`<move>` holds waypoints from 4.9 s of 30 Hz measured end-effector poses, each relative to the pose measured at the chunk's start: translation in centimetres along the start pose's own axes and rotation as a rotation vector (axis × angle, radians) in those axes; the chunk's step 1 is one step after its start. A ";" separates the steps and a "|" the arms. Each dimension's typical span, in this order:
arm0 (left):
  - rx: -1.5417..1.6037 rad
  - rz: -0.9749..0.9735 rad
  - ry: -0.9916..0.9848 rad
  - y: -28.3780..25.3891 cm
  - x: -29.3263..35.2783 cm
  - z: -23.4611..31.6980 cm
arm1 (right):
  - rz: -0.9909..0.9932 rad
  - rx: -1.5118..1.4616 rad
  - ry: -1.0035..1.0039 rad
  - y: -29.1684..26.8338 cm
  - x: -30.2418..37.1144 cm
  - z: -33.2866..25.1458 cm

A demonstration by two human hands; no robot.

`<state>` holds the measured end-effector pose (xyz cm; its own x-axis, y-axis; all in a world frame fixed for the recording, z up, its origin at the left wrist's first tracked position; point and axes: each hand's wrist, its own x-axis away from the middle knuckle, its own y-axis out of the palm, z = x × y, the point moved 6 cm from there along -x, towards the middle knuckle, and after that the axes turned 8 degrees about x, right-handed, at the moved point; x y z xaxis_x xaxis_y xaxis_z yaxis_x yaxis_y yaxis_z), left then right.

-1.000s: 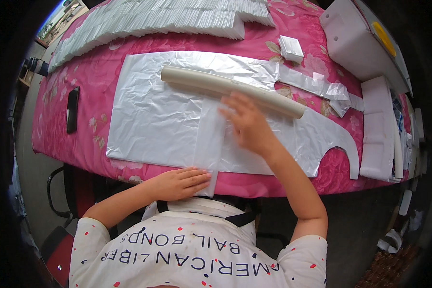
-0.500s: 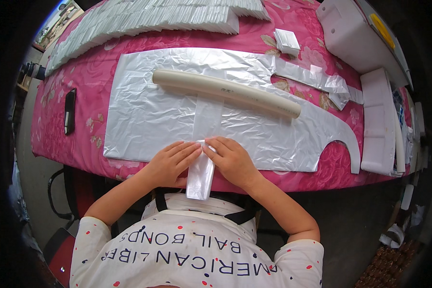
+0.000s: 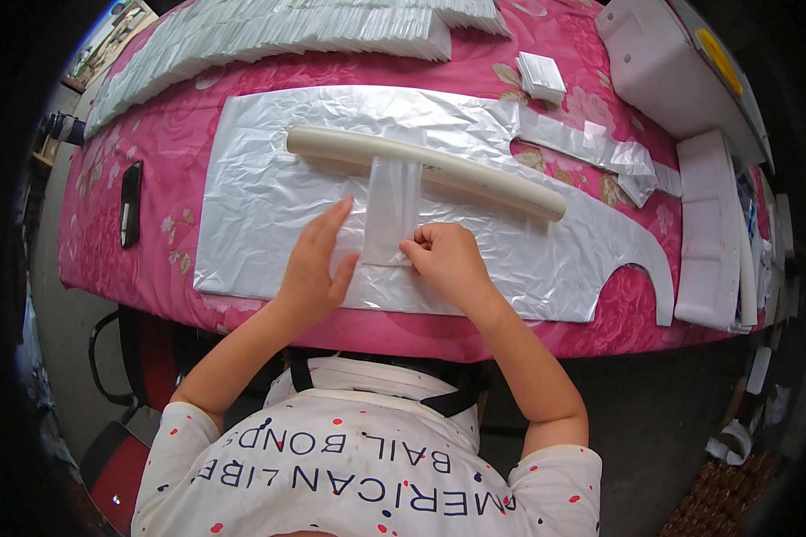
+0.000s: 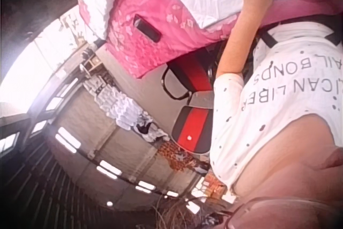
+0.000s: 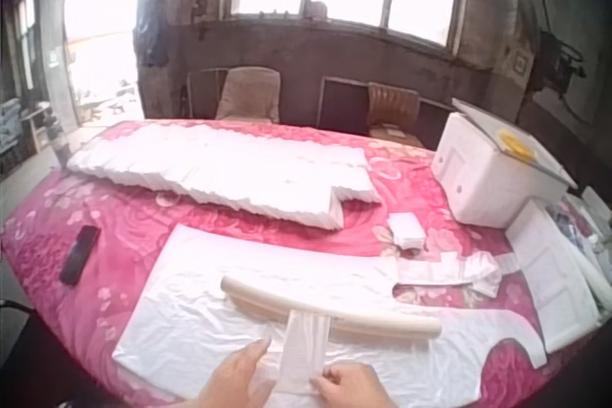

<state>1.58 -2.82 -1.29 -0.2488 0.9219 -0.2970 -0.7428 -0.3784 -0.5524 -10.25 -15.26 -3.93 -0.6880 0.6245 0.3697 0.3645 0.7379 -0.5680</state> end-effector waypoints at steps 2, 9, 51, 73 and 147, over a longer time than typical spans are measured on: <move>-0.191 -0.120 0.125 1.3 0.5 0.6 | -0.038 -0.022 0.057 0.1 -0.3 0.2; -0.406 -0.337 0.065 4.8 1.6 0.5 | -0.002 -0.013 0.076 0.2 0.1 0.1; -0.225 -0.233 0.315 2.2 -1.3 0.3 | 0.259 0.597 -0.936 -1.9 1.0 -3.2; 0.130 -0.050 -0.373 1.5 0.3 -1.1 | -0.013 0.057 -0.136 -0.1 0.7 0.2; 0.402 0.134 -0.776 -6.3 17.4 -2.9 | -0.093 0.272 -1.037 15.6 8.0 -12.6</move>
<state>3.72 15.36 -5.27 -0.5928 0.7237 0.3534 -0.8031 -0.5641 -0.1919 -2.19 4.49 -0.53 -0.9492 -0.0477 -0.3111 0.2191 0.6094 -0.7620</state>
